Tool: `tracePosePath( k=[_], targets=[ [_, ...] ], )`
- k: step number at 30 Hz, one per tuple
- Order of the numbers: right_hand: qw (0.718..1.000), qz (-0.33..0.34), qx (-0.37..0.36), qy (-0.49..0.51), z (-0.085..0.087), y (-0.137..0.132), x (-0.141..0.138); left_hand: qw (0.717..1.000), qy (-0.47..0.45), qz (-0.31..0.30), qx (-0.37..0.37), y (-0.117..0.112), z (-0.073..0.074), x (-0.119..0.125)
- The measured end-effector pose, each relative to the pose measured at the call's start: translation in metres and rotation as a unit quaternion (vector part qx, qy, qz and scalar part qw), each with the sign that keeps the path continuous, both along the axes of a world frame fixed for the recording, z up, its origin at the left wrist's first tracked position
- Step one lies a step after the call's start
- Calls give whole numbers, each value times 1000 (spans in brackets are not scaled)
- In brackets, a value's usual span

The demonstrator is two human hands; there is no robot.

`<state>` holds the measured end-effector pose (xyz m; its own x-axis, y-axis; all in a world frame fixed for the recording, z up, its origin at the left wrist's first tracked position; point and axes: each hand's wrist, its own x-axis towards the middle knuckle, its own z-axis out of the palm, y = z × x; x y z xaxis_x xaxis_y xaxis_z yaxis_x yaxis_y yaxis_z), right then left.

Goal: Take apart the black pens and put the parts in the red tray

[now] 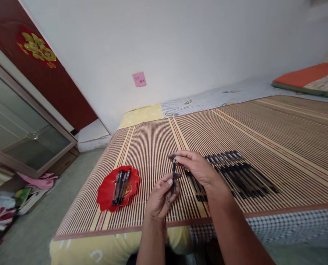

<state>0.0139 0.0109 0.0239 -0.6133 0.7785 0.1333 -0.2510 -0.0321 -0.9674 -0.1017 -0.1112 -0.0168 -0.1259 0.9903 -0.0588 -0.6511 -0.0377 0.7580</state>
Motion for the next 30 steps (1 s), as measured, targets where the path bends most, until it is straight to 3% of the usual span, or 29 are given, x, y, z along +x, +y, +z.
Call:
tracePosePath(
  k=[10, 18, 30],
  targets=[
    [999, -21, 32, -26, 4, -1, 1, 1000, -1, 10, -17, 0, 0, 0],
    [999, -34, -15, 34, -2, 4, 0, 999, -11, 18, -27, 0, 0, 0],
    [999, -4, 47, -24, 3, 2, 3, 1000, 8, 5, 0, 0, 0, 0]
  ],
)
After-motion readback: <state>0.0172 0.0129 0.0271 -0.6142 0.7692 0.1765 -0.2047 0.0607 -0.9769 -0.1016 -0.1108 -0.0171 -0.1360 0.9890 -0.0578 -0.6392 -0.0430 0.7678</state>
